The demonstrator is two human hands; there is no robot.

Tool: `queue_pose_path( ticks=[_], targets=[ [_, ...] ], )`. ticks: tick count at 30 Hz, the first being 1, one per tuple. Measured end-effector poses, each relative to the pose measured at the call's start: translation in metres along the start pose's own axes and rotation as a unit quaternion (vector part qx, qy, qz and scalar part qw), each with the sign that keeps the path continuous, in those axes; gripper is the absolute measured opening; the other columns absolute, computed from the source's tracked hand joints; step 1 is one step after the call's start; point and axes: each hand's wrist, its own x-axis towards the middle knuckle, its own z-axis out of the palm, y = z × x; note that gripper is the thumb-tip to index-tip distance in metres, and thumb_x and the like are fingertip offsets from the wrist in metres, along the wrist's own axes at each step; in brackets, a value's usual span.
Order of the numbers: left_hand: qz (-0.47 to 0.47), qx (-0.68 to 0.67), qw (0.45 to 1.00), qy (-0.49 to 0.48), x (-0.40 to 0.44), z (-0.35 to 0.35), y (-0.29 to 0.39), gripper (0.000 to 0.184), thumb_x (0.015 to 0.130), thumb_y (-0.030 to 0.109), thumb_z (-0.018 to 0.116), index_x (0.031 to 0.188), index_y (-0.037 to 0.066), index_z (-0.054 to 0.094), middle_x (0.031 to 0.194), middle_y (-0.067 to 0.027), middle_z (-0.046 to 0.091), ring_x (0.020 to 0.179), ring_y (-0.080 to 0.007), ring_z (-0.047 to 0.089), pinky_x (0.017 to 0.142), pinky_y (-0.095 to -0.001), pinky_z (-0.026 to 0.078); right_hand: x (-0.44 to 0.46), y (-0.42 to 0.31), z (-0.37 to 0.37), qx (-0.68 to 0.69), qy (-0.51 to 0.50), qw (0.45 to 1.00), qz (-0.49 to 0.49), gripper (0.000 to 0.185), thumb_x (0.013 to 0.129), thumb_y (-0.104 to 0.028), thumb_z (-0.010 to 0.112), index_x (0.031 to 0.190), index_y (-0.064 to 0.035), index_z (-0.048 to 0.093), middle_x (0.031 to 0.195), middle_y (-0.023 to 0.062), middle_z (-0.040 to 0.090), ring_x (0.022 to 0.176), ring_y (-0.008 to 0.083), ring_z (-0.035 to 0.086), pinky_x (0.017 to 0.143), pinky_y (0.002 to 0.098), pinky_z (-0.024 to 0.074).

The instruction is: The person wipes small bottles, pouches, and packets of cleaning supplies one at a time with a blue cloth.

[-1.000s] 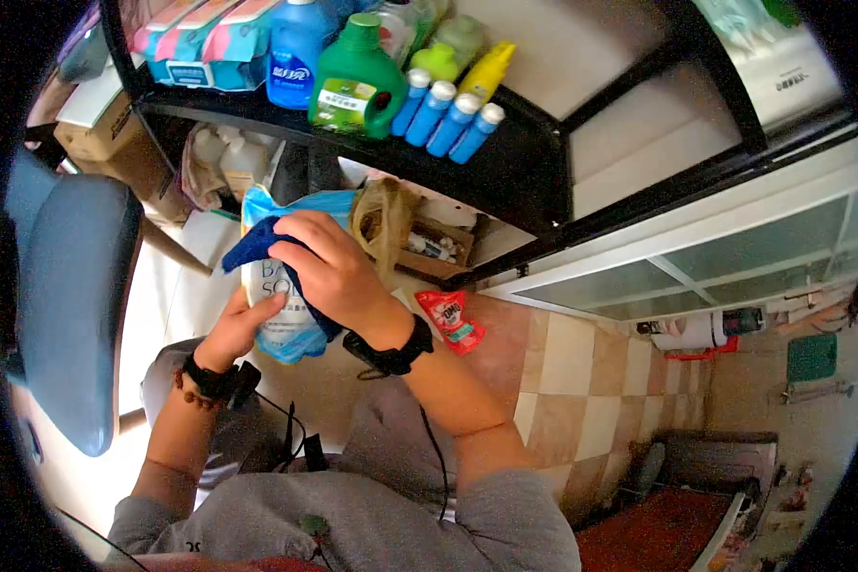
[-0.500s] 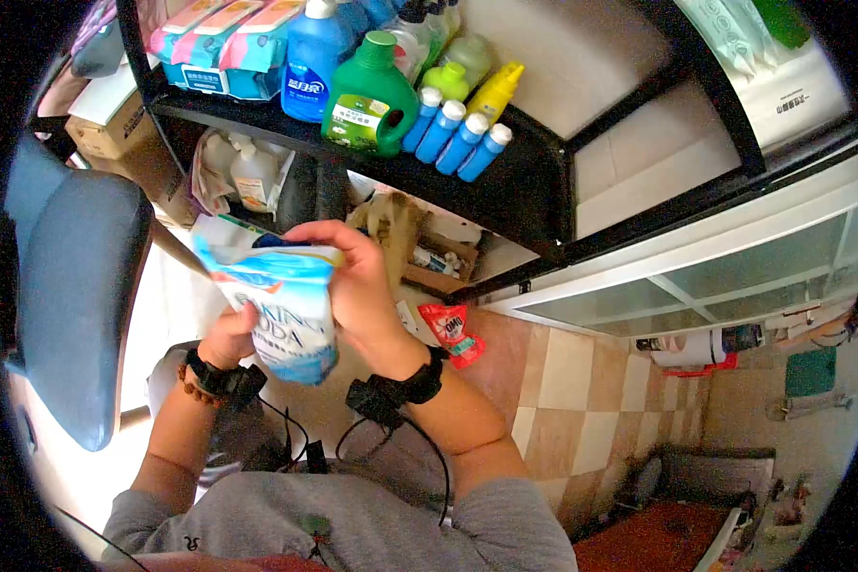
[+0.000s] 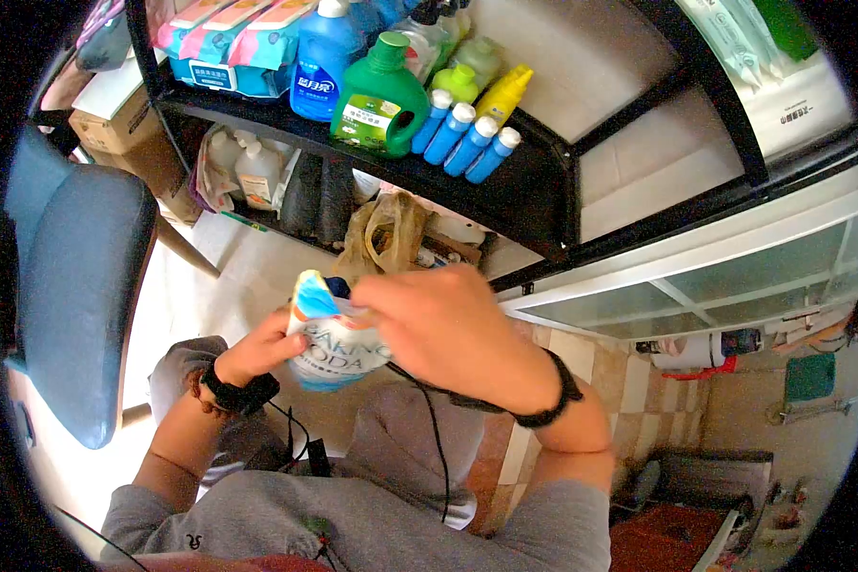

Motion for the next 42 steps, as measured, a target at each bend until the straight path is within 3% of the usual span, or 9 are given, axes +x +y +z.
queue_pose_path(
  ticks=[3,6,10,21,27,30,35,38,42],
  targets=[
    [0.044,0.138,0.989,0.031,0.005,-0.013,-0.001,0.039,0.093,0.027,0.055,0.123,0.004,0.058,0.109,-0.009,0.055,0.104,-0.0185,0.049,0.092,-0.0314,0.039,-0.014,-0.004,-0.043,-0.002,0.09,0.996,0.027,0.009,0.08,-0.007,0.064,0.088,-0.0048,0.063,0.07,0.0099,0.065,0.064,0.021,0.066,0.057,0.0309,0.0497],
    [0.029,0.057,0.995,0.073,0.01,-0.007,0.003,0.039,0.092,0.028,0.056,0.123,0.004,0.059,0.108,-0.0072,0.056,0.104,-0.017,0.049,0.09,-0.0291,0.04,-0.022,0.004,-0.108,0.087,0.189,0.958,0.195,0.01,0.079,-0.005,0.07,0.086,-0.0002,0.063,0.076,0.0065,0.069,0.067,0.0105,0.064,0.059,0.0219,0.0479],
    [-0.014,0.056,0.996,0.073,0.012,-0.001,0.005,0.039,0.093,0.027,0.052,0.122,0.001,0.059,0.113,-0.0087,0.061,0.104,-0.0165,0.054,0.091,-0.029,0.04,-0.019,0.055,-0.171,0.047,0.232,0.936,0.259,0.008,0.082,-0.005,0.068,0.084,0.0008,0.064,0.078,0.0076,0.069,0.065,0.0071,0.061,0.058,0.0207,0.047],
    [-0.08,-0.009,0.992,0.093,0.015,-0.006,-0.017,0.032,0.094,0.022,0.053,0.116,0.002,0.063,0.102,-0.0032,0.064,0.094,-0.0099,0.055,0.084,-0.025,0.042,0.042,0.268,-0.211,-0.263,0.189,0.878,0.352,0.027,0.071,-0.022,0.077,0.085,0.0005,0.068,0.079,0.0152,0.068,0.067,0.0206,0.065,0.065,0.0336,0.0506],
    [-0.071,0.031,0.992,0.096,0.018,-0.01,-0.023,0.031,0.094,0.023,0.053,0.116,0.003,0.064,0.101,-0.0016,0.064,0.091,-0.0094,0.055,0.083,-0.0246,0.043,0.079,0.301,-0.2,-0.151,0.224,0.863,0.426,0.031,0.067,-0.022,0.077,0.079,0.0043,0.068,0.081,0.0177,0.068,0.075,0.0243,0.068,0.069,0.0367,0.0528],
    [-0.073,0.042,0.991,0.102,0.021,-0.016,-0.03,0.031,0.094,0.023,0.054,0.116,0.004,0.064,0.099,-0.0008,0.064,0.09,-0.0091,0.056,0.082,-0.0244,0.044,0.097,0.304,-0.188,-0.105,0.225,0.849,0.467,0.022,0.074,-0.013,0.072,0.085,0.005,0.066,0.072,0.0123,0.065,0.061,0.0206,0.064,0.057,0.0326,0.0518],
    [-0.1,0.019,0.991,0.09,0.022,-0.026,-0.032,0.032,0.093,0.025,0.055,0.118,0.006,0.063,0.106,-0.0011,0.063,0.093,-0.0088,0.055,0.083,-0.0245,0.044,0.111,0.28,-0.18,-0.043,0.18,0.863,0.469,0.038,0.08,-0.03,0.07,0.097,0.0035,0.064,0.087,0.0131,0.067,0.074,0.0212,0.067,0.065,0.0332,0.0556],
    [-0.054,0.059,0.987,0.139,0.024,-0.033,-0.029,0.03,0.09,0.009,0.056,0.119,0.005,0.061,0.115,-0.0033,0.062,0.103,-0.0117,0.054,0.091,-0.0262,0.042,0.085,0.296,-0.197,-0.028,0.144,0.917,0.371,0.056,0.081,-0.052,0.062,0.104,-0.0018,0.063,0.09,0.0096,0.067,0.077,0.0202,0.064,0.069,0.0324,0.0531],
    [0.041,0.087,0.968,0.231,0.028,-0.036,-0.027,0.042,0.091,0.004,0.055,0.132,0.006,0.047,0.106,-0.0036,0.061,0.093,-0.0089,0.056,0.081,-0.0221,0.045,0.042,0.209,-0.171,-0.323,0.346,0.854,0.218,0.053,0.081,-0.05,0.063,0.107,-0.0039,0.066,0.094,0.0089,0.068,0.079,0.0169,0.063,0.077,0.0273,0.0465]
  ],
)
